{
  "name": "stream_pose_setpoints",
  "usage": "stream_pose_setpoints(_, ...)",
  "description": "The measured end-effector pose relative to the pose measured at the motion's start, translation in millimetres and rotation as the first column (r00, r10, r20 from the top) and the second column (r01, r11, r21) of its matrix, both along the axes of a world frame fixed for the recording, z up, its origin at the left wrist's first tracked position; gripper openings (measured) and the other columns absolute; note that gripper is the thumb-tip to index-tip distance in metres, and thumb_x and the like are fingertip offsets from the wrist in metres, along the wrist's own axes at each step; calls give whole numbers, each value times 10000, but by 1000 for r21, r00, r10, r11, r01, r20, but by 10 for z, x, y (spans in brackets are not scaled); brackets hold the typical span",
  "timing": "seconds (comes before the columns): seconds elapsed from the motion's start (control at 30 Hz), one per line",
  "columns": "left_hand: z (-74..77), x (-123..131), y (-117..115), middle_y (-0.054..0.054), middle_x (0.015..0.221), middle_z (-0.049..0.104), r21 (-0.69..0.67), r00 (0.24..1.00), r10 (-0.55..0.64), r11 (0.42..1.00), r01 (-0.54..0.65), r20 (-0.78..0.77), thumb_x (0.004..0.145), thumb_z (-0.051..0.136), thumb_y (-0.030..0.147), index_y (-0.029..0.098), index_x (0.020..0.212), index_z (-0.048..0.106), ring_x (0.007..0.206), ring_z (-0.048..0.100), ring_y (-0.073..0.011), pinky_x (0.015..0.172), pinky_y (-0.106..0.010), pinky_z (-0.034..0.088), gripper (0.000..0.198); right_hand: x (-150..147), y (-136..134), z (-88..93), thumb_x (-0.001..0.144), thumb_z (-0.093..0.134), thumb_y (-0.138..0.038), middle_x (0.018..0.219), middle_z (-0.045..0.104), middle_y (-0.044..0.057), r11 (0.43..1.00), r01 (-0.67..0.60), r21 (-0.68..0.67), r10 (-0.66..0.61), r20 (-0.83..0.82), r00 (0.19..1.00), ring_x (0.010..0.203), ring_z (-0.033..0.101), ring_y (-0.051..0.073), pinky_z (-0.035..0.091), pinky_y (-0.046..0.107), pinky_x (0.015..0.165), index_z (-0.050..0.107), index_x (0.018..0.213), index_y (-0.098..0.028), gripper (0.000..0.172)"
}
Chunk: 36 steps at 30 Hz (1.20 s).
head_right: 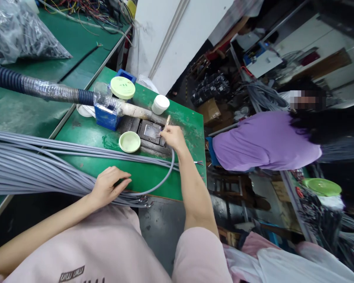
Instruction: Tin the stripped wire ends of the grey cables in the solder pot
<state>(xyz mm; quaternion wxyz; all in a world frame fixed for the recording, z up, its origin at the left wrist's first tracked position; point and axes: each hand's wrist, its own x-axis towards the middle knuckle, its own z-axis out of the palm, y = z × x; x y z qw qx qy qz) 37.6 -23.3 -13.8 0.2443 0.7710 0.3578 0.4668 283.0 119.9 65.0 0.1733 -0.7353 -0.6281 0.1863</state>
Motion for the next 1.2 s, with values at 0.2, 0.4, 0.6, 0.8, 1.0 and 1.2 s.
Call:
stream_pose_setpoints(0.2, 72, -27, 109, -54, 933, 713, -100, 982, -90, 992, 74, -168, 907, 542, 287, 172, 1007, 637, 836, 603, -185, 721, -316, 435, 180, 380, -1457, 343, 757, 629, -374, 400, 477, -67, 968, 228, 100, -150, -499, 853, 350, 413, 89, 331, 212, 402, 516, 600, -201, 260)
stream_pose_setpoints(0.4, 221, 184, 322, -95, 1053, 680, 39, 865, -53, 996, 84, -500, 909, 502, 234, 164, 1063, 638, 946, 567, -246, 734, -370, 386, 217, 761, -2770, -22, 728, 619, -452, 487, 624, 22, 828, 473, -302, -491, 17, 871, 452, 599, 183, 450, 277, 481, 623, 607, -205, 275)
stream_pose_setpoints(0.6, 278, 600, 448, -141, 994, 630, 126, 729, 34, 990, 71, -684, 877, 518, 192, 130, 993, 626, 953, 530, -300, 732, -403, 355, 169, 300, -2835, -250, 803, 568, -468, 612, 665, 26, 886, 105, -451, -299, -385, 873, 505, 622, 147, 487, 256, 531, 666, 840, -164, 321)
stream_pose_setpoints(0.8, 333, 765, 490, -136, 917, 607, 184, 703, 71, 979, 86, -708, 883, 482, 142, 124, 896, 600, 895, 537, -285, 704, -388, 351, 120, -295, -2384, -462, 776, 642, -462, 681, 686, 36, 908, -217, -358, -209, -837, 506, 451, 602, 110, 451, 217, 447, 665, 917, -141, 351)
stream_pose_setpoints(1.0, 600, 567, -2, -69, 762, 603, 235, 841, 5, 961, 146, -541, 939, 425, 238, 168, 836, 574, 757, 538, -227, 643, -353, 334, 194, -232, -2057, -238, 831, 548, -497, 859, 714, 57, 856, 511, 72, -62, -968, 241, 644, 669, 148, 517, 248, 521, 599, 1093, -198, 401)
stream_pose_setpoints(1.2, 556, 162, -346, -37, 789, 647, -183, 822, -515, 856, 483, -244, 888, 536, 263, 179, 860, 599, 741, 566, -168, 663, -295, 416, 109, -199, -2142, 151, 917, 445, -407, 485, 536, -55, 788, 475, 391, 47, -808, 587, 397, 501, 113, 439, 233, 444, 582, 1131, -199, 329)
